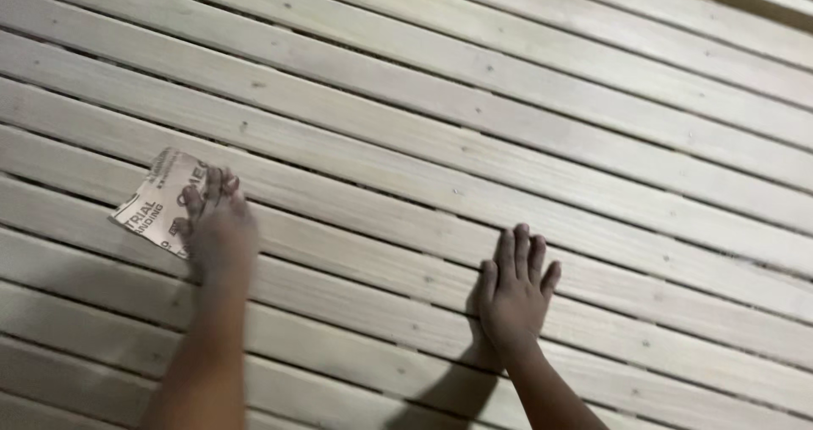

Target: The person sands the slatted wooden surface of a furniture frame by hand, rubbing a folded piece of sandpaper back and forth across the slats. They work across different sections of the panel, steadying the frame with the other hand while moving the sandpaper to cover new areas.

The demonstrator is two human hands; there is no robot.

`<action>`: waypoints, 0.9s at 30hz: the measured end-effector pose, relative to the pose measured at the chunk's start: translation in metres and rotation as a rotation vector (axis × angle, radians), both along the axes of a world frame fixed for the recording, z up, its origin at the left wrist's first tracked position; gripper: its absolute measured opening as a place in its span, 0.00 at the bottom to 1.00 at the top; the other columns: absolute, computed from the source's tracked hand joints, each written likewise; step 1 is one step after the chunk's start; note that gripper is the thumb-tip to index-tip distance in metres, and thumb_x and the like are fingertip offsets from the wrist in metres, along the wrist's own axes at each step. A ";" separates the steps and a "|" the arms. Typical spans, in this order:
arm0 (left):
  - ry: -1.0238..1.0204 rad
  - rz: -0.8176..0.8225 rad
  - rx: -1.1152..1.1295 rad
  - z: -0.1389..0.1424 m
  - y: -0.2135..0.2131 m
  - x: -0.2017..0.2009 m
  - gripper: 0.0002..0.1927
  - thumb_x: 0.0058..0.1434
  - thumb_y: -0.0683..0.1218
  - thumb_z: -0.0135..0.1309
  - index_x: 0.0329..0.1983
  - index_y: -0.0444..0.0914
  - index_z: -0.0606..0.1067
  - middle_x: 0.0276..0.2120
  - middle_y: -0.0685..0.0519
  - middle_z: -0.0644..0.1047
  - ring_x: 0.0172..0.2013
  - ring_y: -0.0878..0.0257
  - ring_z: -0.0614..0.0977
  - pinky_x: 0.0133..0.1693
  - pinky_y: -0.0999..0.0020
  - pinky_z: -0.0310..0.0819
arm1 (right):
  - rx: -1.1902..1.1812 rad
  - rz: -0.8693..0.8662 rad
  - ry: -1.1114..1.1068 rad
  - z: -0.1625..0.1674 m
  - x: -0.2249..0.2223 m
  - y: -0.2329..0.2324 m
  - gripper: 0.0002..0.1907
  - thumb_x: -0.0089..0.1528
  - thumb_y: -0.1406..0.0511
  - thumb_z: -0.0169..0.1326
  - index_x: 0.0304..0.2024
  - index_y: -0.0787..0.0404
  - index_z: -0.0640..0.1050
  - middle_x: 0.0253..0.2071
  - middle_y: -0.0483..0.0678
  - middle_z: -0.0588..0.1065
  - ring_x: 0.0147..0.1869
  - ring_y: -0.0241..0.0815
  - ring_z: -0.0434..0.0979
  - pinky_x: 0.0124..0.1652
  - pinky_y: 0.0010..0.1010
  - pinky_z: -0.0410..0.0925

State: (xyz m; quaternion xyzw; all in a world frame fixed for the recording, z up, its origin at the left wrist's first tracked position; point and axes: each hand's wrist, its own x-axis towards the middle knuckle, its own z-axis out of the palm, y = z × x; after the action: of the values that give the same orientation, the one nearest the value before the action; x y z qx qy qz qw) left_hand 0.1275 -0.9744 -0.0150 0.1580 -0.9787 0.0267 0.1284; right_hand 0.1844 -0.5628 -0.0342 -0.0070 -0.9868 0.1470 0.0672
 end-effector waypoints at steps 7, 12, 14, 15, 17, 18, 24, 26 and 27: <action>-0.047 -0.443 0.234 -0.009 0.268 0.048 0.26 0.65 0.49 0.43 0.67 0.43 0.66 0.67 0.44 0.67 0.68 0.38 0.65 0.65 0.31 0.54 | -0.028 0.008 -0.039 -0.005 -0.009 0.003 0.31 0.72 0.53 0.33 0.76 0.53 0.60 0.79 0.49 0.53 0.83 0.50 0.41 0.73 0.54 0.33; -0.111 -0.412 0.080 0.012 0.188 0.026 0.24 0.67 0.49 0.40 0.67 0.42 0.67 0.68 0.48 0.68 0.68 0.41 0.66 0.66 0.36 0.54 | -0.213 0.108 -0.009 -0.004 0.002 0.111 0.31 0.73 0.52 0.37 0.76 0.55 0.61 0.79 0.48 0.56 0.84 0.46 0.47 0.76 0.50 0.40; -0.117 -0.173 0.032 0.012 0.141 0.010 0.24 0.68 0.48 0.39 0.67 0.41 0.66 0.68 0.47 0.69 0.68 0.41 0.66 0.66 0.37 0.54 | -0.243 -0.038 0.070 0.007 0.026 0.188 0.32 0.72 0.50 0.39 0.75 0.57 0.62 0.80 0.53 0.52 0.85 0.53 0.42 0.75 0.56 0.38; -0.138 -0.118 0.015 0.009 0.137 0.006 0.24 0.69 0.48 0.39 0.68 0.40 0.66 0.67 0.46 0.69 0.68 0.41 0.66 0.66 0.37 0.54 | -0.124 -0.139 0.034 0.009 0.037 0.216 0.33 0.72 0.49 0.37 0.75 0.56 0.61 0.81 0.51 0.51 0.85 0.52 0.42 0.75 0.60 0.36; -0.168 -0.078 0.009 0.006 0.170 0.011 0.24 0.70 0.47 0.37 0.68 0.39 0.65 0.67 0.45 0.69 0.68 0.41 0.66 0.66 0.38 0.53 | 0.021 -0.194 -0.038 0.007 0.059 0.255 0.36 0.70 0.46 0.35 0.76 0.56 0.58 0.81 0.49 0.49 0.84 0.52 0.40 0.72 0.64 0.32; -0.149 -0.098 0.025 0.000 0.205 0.016 0.24 0.70 0.47 0.37 0.69 0.39 0.65 0.67 0.44 0.69 0.68 0.41 0.66 0.66 0.39 0.53 | 0.045 -0.158 -0.064 0.004 0.065 0.266 0.38 0.69 0.45 0.34 0.76 0.56 0.56 0.81 0.49 0.48 0.83 0.53 0.38 0.70 0.65 0.30; -0.208 -0.704 0.232 -0.019 0.484 0.110 0.29 0.67 0.48 0.41 0.70 0.34 0.64 0.66 0.42 0.68 0.67 0.39 0.63 0.65 0.40 0.53 | 0.060 -0.202 -0.109 -0.012 0.076 0.271 0.36 0.70 0.45 0.30 0.77 0.50 0.53 0.81 0.46 0.45 0.84 0.52 0.35 0.71 0.64 0.27; -0.119 -0.810 0.382 -0.020 0.500 0.119 0.27 0.65 0.47 0.43 0.67 0.38 0.66 0.67 0.48 0.69 0.68 0.43 0.63 0.65 0.39 0.53 | 0.050 -0.158 -0.074 -0.012 0.078 0.276 0.34 0.71 0.46 0.30 0.77 0.49 0.54 0.81 0.46 0.47 0.84 0.51 0.37 0.72 0.63 0.28; -0.149 -0.826 0.281 -0.020 0.482 0.112 0.26 0.64 0.46 0.43 0.66 0.40 0.67 0.66 0.49 0.70 0.68 0.45 0.64 0.64 0.38 0.54 | 0.036 -0.123 -0.071 -0.010 0.081 0.281 0.33 0.71 0.47 0.31 0.77 0.48 0.55 0.81 0.45 0.48 0.84 0.50 0.38 0.72 0.62 0.29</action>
State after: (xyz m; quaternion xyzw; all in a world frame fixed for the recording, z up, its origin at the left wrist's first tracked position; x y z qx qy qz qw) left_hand 0.2398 -0.4927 -0.0351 -0.2326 -0.9605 -0.1488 0.0347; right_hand 0.2654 -0.2822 -0.0441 -0.0714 -0.9888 0.1247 0.0412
